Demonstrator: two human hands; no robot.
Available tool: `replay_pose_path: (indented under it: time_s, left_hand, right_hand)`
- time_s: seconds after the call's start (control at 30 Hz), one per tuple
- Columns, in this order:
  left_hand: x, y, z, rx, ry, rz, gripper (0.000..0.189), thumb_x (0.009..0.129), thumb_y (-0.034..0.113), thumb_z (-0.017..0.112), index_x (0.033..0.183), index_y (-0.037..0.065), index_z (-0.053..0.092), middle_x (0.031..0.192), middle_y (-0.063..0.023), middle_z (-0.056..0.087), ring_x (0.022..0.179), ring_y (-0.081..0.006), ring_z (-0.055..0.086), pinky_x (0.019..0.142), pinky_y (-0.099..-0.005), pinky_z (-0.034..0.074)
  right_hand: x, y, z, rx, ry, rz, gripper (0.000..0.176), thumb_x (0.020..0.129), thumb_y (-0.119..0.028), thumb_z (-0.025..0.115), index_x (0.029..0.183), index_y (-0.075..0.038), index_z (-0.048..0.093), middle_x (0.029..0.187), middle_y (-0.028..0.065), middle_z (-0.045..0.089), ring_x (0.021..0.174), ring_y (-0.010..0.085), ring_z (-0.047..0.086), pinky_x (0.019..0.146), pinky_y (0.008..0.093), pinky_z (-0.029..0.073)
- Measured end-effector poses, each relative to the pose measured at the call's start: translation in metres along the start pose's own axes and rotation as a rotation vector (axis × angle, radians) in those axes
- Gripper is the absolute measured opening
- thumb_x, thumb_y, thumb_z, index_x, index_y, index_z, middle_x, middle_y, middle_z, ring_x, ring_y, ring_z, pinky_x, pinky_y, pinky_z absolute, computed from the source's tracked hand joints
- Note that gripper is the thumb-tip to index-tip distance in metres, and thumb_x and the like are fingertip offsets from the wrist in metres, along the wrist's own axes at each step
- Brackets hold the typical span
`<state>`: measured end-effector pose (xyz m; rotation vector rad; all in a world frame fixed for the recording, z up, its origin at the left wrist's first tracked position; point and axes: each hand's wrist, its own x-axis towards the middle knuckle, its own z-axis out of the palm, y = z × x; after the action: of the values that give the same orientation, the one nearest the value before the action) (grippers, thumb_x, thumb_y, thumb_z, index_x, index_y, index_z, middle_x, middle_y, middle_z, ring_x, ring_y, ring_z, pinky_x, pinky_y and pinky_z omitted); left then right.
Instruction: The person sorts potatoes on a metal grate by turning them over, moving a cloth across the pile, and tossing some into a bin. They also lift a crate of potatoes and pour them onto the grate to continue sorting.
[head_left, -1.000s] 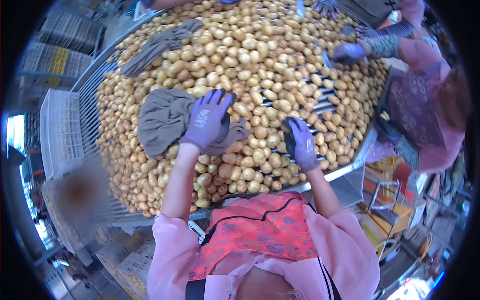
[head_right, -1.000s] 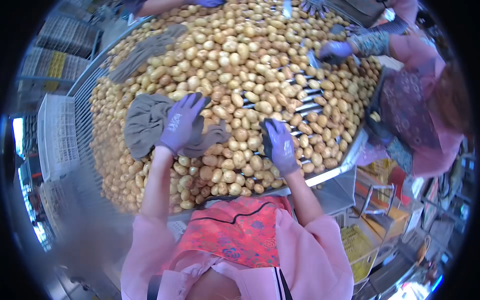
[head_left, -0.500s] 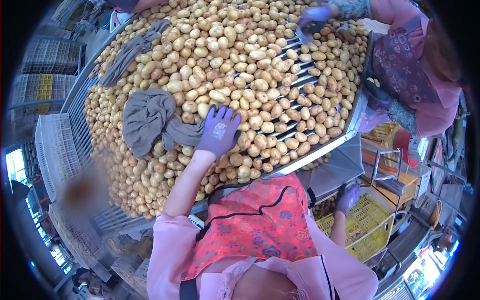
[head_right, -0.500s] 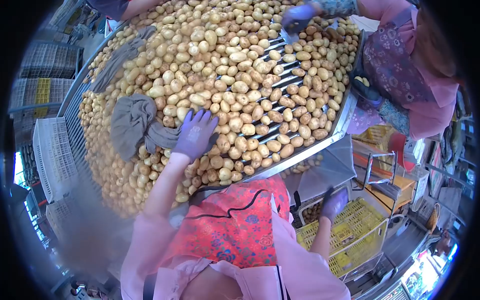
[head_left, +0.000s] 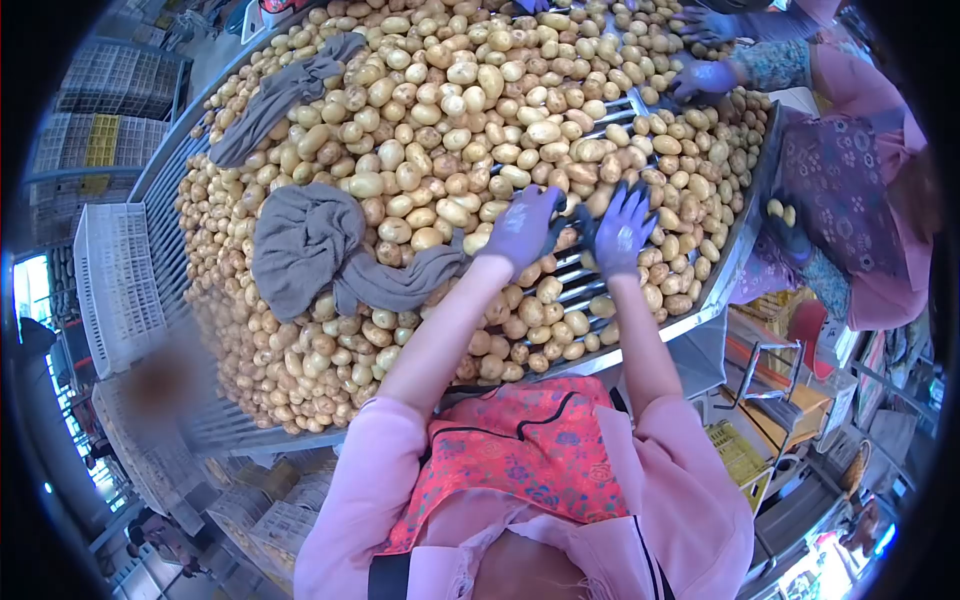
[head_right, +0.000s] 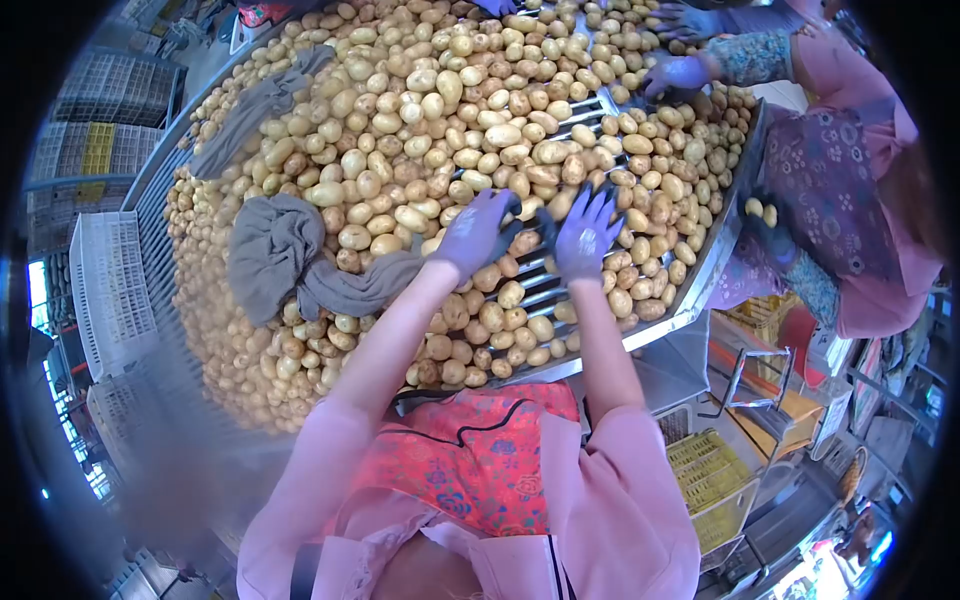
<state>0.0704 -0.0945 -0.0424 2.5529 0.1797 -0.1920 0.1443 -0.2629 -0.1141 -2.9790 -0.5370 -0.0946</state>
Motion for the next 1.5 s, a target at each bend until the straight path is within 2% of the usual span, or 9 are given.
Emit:
replay_pose_path:
  time_s: [0.23, 0.37, 0.77, 0.9, 1.03, 1.1, 1.3, 1.37, 1.5]
  left_hand:
    - [-0.089, -0.012, -0.043, -1.850, 0.043, -0.614, 0.058, 0.099, 0.055, 0.031, 0.128, 0.007, 0.048, 0.100, -0.0153, 0.067, 0.071, -0.0167, 0.063, 0.056, -0.0213, 0.050]
    - [-0.106, -0.022, -0.050, -1.812, 0.102, -0.676, 0.067, 0.097, 0.061, 0.025, 0.125, 0.005, 0.049, 0.093, -0.0131, 0.065, 0.063, -0.0129, 0.058, 0.049, -0.0203, 0.044]
    - [-0.150, -0.010, -0.057, -1.815, 0.185, -0.753, 0.044, 0.098, 0.051, 0.038, 0.101, 0.012, 0.058, 0.078, -0.0013, 0.062, 0.054, -0.0076, 0.051, 0.043, -0.0179, 0.036]
    - [-0.179, -0.038, -0.041, -1.701, 0.211, -0.285, 0.025, 0.093, 0.015, 0.047, 0.116, 0.010, 0.057, 0.105, -0.0025, 0.061, 0.078, -0.0098, 0.057, 0.059, -0.0200, 0.045]
    - [-0.190, -0.034, -0.034, -0.658, 0.422, 0.127, 0.039, 0.098, 0.040, 0.047, 0.120, 0.009, 0.055, 0.112, -0.0185, 0.063, 0.081, -0.0232, 0.065, 0.063, -0.0274, 0.053]
    - [-0.196, -0.026, -0.034, -0.974, 0.331, 0.000, 0.038, 0.095, 0.033, 0.054, 0.121, 0.006, 0.056, 0.116, -0.0163, 0.061, 0.093, -0.0240, 0.062, 0.075, -0.0301, 0.051]
    - [-0.206, 0.007, -0.053, -1.459, 0.293, -0.100, 0.037, 0.085, 0.020, 0.069, 0.118, 0.004, 0.061, 0.119, -0.0113, 0.059, 0.109, -0.0246, 0.058, 0.093, -0.0317, 0.047]
    - [-0.206, 0.007, -0.051, -0.508, 0.484, 0.163, 0.035, 0.084, 0.020, 0.070, 0.115, 0.005, 0.063, 0.116, -0.0125, 0.060, 0.109, -0.0258, 0.058, 0.091, -0.0328, 0.048]
    - [-0.213, 0.011, -0.052, -0.711, 0.431, 0.146, 0.035, 0.085, 0.020, 0.069, 0.116, 0.005, 0.062, 0.113, -0.0124, 0.061, 0.108, -0.0247, 0.059, 0.089, -0.0333, 0.049]
  right_hand:
    - [0.121, -0.049, -0.060, 0.146, 0.034, -0.154, 0.036, 0.088, -0.024, 0.050, 0.119, -0.007, 0.055, 0.118, 0.0192, 0.056, 0.117, 0.0407, 0.049, 0.093, 0.0592, 0.038]
    - [0.115, -0.148, -0.031, 0.395, -0.168, -0.935, 0.026, 0.085, -0.012, 0.049, 0.108, -0.005, 0.059, 0.111, 0.0158, 0.057, 0.103, 0.0343, 0.056, 0.083, 0.0445, 0.049]
    - [0.069, -0.102, -0.020, 0.302, -0.437, -0.644, 0.040, 0.088, -0.019, 0.048, 0.128, -0.015, 0.051, 0.132, 0.0187, 0.047, 0.117, 0.0375, 0.051, 0.096, 0.0464, 0.044]
    - [0.029, -0.071, -0.055, 1.255, -0.658, -0.111, 0.032, 0.089, -0.017, 0.061, 0.120, -0.008, 0.056, 0.101, 0.0101, 0.066, 0.091, 0.0198, 0.066, 0.072, 0.0324, 0.054]
    - [-0.027, -0.062, -0.075, 2.222, -1.167, 0.392, 0.029, 0.094, -0.019, 0.058, 0.120, -0.005, 0.056, 0.110, 0.0136, 0.066, 0.088, 0.0231, 0.069, 0.069, 0.0275, 0.059]
    - [-0.049, -0.060, -0.075, 2.496, -1.371, 0.391, 0.026, 0.095, -0.018, 0.055, 0.114, -0.001, 0.059, 0.117, 0.0200, 0.062, 0.098, 0.0260, 0.066, 0.079, 0.0315, 0.058]
    - [-0.083, -0.071, -0.090, 2.643, -1.319, 0.350, 0.018, 0.092, -0.008, 0.058, 0.108, -0.003, 0.062, 0.106, 0.0126, 0.067, 0.102, 0.0244, 0.065, 0.087, 0.0318, 0.056]
    - [-0.091, -0.074, -0.091, 2.641, -1.293, 0.540, 0.016, 0.094, -0.007, 0.055, 0.105, 0.003, 0.060, 0.099, 0.0122, 0.067, 0.092, 0.0222, 0.067, 0.082, 0.0319, 0.059]
    - [-0.110, -0.078, -0.085, 2.584, -1.205, 0.480, 0.017, 0.096, -0.011, 0.055, 0.107, 0.000, 0.060, 0.100, 0.0103, 0.067, 0.091, 0.0192, 0.067, 0.078, 0.0286, 0.059]
